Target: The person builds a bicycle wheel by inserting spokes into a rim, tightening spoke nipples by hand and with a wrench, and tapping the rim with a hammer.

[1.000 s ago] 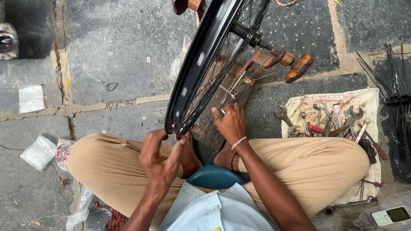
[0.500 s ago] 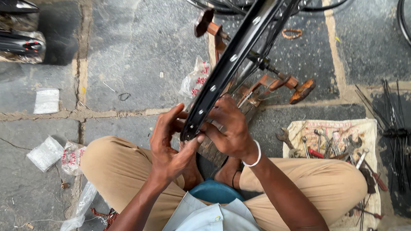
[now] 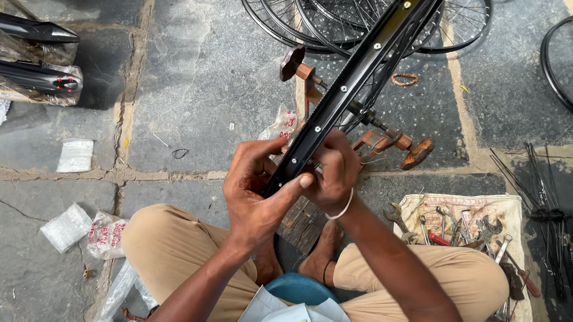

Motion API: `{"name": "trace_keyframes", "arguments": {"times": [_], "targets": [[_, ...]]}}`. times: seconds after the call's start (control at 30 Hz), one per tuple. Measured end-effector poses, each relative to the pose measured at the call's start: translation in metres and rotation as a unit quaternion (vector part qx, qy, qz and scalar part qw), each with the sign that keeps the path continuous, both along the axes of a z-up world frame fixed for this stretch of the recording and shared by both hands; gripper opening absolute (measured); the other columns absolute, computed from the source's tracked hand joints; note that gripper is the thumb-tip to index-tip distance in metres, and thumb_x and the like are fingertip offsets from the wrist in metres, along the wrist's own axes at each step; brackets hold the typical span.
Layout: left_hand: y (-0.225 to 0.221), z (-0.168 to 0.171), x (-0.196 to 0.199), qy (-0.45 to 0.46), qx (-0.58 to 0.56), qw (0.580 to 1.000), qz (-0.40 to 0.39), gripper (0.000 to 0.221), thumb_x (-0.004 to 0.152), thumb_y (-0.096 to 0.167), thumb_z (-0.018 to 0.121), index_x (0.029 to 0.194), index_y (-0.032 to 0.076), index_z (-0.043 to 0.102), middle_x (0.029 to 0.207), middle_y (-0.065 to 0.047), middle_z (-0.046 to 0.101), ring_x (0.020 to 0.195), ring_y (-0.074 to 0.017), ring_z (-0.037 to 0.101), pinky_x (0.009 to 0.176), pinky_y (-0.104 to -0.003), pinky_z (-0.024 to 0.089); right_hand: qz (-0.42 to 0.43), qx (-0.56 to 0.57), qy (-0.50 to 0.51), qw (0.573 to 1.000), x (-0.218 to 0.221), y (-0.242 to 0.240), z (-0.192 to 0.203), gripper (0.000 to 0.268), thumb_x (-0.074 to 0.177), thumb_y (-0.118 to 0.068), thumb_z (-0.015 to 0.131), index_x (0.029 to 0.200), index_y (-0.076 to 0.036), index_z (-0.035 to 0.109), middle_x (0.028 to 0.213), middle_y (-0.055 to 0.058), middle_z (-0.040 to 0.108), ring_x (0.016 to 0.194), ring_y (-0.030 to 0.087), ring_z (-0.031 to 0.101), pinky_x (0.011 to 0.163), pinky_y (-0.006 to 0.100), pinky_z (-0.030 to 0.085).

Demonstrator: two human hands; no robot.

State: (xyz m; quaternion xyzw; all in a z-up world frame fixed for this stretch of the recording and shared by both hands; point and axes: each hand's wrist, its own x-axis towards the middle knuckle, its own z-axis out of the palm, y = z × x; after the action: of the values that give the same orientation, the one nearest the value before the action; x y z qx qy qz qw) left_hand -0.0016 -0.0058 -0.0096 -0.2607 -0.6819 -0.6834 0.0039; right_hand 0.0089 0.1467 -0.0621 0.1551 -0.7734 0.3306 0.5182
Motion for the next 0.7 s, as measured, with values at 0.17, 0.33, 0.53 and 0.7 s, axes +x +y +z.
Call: {"name": "trace_keyframes", "arguments": {"times": [0.17,0.33,0.53,0.7], "targets": [[-0.003,0.007,-0.014,0.074,0.010,0.993,-0.091,0.051,0.091,0.012,0.080,0.136,-0.005,0.065,0.128,-0.011,0.063,0.114,-0.0141,0.064,0.097,-0.026,0.053,-0.092,-0.010,0.002,0.996,0.016,-0.022,0.013,0.032,0.107,-0.022,0.055,0.121,0.006,0.050,0.119,0.037,0.059,0.112,0.048,0.065,0.090,0.051,0.060],[-0.002,0.008,-0.003,-0.027,0.066,0.991,-0.109,0.052,0.093,0.013,0.080,0.138,-0.003,0.060,0.132,-0.010,0.057,0.115,-0.0129,0.065,0.097,-0.025,0.055,0.089,0.049,-0.052,0.993,0.015,0.025,0.044,0.027,0.106,-0.010,0.071,0.124,-0.004,0.053,0.119,0.018,0.069,0.105,0.035,0.076,0.083,0.042,0.064],[0.005,0.006,-0.004,-0.001,0.060,0.997,-0.054,0.043,0.090,0.014,0.084,0.124,-0.004,0.064,0.119,-0.006,0.055,0.082,-0.0044,0.045,0.070,-0.022,0.042,0.067,0.138,-0.154,0.976,0.014,0.041,0.061,0.028,0.094,-0.012,0.071,0.113,0.004,0.060,0.107,0.023,0.071,0.085,0.032,0.075,0.062,0.042,0.058],[0.006,0.010,-0.002,-0.028,0.068,0.996,-0.045,0.054,0.086,0.017,0.085,0.130,-0.004,0.062,0.121,-0.005,0.052,0.079,-0.0034,0.044,0.067,-0.021,0.042,-0.071,0.113,0.027,0.991,0.002,0.013,0.033,0.035,0.095,-0.034,0.069,0.103,-0.004,0.054,0.100,0.016,0.064,0.092,0.028,0.067,0.073,0.042,0.055]]}}
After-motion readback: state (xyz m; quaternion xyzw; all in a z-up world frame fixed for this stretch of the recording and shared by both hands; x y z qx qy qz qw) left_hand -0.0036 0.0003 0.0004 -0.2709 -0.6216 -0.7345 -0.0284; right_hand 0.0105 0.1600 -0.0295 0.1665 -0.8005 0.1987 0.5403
